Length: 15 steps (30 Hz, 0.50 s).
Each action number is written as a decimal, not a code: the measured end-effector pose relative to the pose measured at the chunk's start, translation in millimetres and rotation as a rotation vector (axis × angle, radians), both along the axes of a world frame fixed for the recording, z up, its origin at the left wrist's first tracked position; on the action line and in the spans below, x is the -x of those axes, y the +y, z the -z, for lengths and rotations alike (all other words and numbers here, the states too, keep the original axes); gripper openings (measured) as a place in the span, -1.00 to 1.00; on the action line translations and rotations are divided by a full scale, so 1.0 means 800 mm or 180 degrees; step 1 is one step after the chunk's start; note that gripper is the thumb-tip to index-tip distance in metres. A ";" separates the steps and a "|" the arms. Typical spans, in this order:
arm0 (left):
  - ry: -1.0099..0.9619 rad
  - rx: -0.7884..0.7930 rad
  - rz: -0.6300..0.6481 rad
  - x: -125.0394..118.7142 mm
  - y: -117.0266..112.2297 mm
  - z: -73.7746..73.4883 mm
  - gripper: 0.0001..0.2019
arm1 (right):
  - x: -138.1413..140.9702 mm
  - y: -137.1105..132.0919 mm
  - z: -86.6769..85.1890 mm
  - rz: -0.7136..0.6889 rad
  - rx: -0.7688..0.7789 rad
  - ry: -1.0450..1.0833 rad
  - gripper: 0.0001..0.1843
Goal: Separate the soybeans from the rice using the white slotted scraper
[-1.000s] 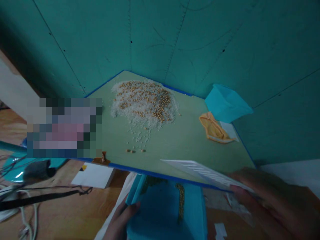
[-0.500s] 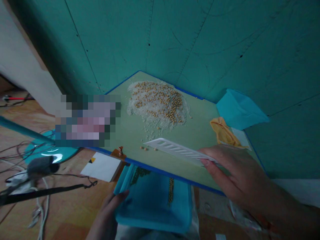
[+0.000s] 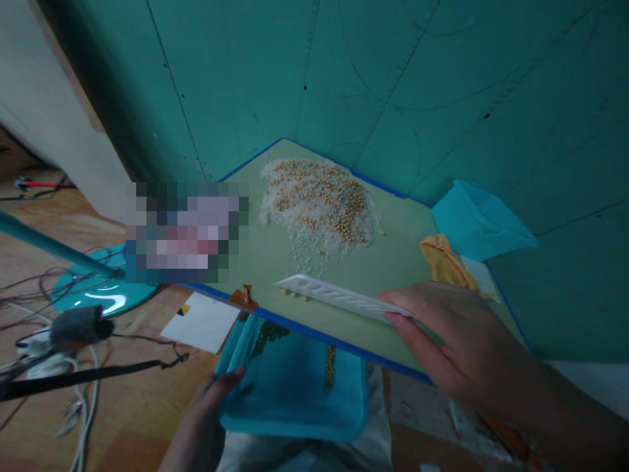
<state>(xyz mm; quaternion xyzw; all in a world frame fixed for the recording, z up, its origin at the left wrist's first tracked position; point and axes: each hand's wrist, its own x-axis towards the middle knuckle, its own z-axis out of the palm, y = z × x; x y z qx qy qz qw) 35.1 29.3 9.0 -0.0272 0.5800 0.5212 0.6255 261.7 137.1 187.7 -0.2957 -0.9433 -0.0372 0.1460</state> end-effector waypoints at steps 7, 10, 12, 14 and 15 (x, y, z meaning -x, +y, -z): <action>0.0083 0.0027 -0.0059 0.005 0.001 0.000 -0.86 | 0.005 -0.016 -0.005 -0.0102 0.0078 -0.0113 -0.81; 0.0081 -0.0080 -0.0040 0.006 0.000 -0.006 -0.85 | 0.004 -0.025 -0.006 -0.0207 0.0241 -0.0120 -0.77; 0.0093 -0.0114 -0.0005 0.005 0.001 -0.009 -0.84 | 0.003 -0.027 -0.005 -0.0258 0.0306 -0.0098 -0.75; 0.0045 -0.0086 0.0018 0.003 0.002 -0.010 -0.85 | 0.003 -0.028 -0.004 -0.0275 0.0277 -0.0049 -0.74; 0.0016 -0.0084 0.0018 0.002 0.003 -0.009 -0.84 | 0.003 -0.028 -0.003 -0.0264 0.0256 -0.0046 -0.74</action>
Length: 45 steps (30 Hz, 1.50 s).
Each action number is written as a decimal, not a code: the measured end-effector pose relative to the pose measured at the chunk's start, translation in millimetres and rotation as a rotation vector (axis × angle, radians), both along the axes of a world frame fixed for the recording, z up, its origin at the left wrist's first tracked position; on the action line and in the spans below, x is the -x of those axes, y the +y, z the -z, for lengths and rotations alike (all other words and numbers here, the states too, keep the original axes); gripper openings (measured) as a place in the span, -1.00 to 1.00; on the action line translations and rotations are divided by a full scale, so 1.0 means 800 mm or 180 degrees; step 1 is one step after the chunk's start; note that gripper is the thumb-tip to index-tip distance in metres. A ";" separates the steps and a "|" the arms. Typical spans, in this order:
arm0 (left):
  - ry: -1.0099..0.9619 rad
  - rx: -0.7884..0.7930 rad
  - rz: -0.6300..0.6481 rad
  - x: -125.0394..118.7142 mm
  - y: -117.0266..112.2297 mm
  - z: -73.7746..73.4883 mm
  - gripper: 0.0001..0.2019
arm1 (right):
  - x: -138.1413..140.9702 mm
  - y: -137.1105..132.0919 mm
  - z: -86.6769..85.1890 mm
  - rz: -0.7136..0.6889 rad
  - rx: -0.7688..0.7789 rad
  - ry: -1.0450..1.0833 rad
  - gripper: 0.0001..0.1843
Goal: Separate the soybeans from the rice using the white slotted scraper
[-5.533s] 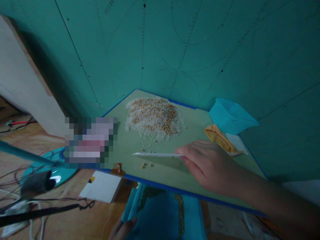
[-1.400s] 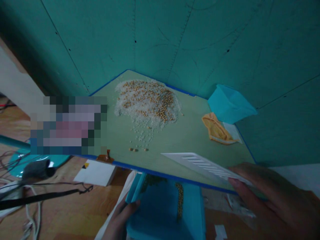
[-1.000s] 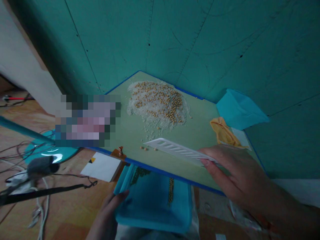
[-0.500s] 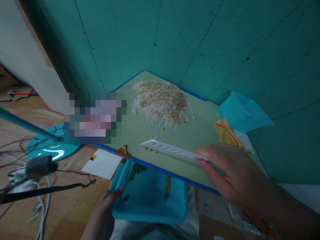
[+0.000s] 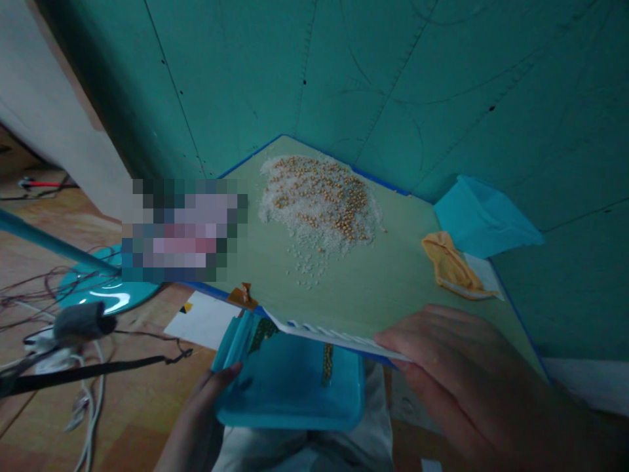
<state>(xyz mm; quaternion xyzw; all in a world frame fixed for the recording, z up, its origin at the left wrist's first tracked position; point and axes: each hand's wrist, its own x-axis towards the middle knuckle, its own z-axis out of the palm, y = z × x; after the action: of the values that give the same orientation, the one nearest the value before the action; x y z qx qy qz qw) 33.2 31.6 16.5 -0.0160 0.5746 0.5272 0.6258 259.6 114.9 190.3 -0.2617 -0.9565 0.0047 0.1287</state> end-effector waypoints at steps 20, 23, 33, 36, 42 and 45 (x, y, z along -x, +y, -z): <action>0.0015 -0.0037 -0.0117 -0.002 0.003 0.000 -0.82 | 0.004 -0.004 -0.005 0.0067 -0.0358 0.0097 -0.76; 0.0022 -0.0032 -0.0142 -0.002 0.001 0.002 -0.80 | 0.002 -0.005 -0.003 0.0102 -0.0363 0.0147 -0.76; 0.0144 -0.0180 -0.0218 -0.012 0.006 -0.020 -0.89 | 0.011 -0.021 0.006 0.0237 -0.0514 0.0129 -0.73; 0.0142 -0.0261 -0.0160 -0.014 0.005 -0.018 -0.96 | 0.014 -0.024 0.014 -0.0104 -0.0589 -0.0049 -0.73; -0.0009 -0.0297 -0.0152 -0.012 0.004 -0.005 -0.79 | 0.019 -0.016 0.030 -0.0374 -0.0803 0.0139 -0.75; -0.0148 -0.0252 -0.0119 -0.011 0.007 -0.004 -0.77 | 0.022 -0.007 0.035 -0.0402 -0.0865 -0.0007 -0.77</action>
<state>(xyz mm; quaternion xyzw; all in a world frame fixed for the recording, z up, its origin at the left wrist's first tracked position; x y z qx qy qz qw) 41.6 37.0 19.6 -0.0141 0.5382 0.5606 0.6292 242.0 109.5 162.0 -0.1812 -0.9630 -0.1170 0.1613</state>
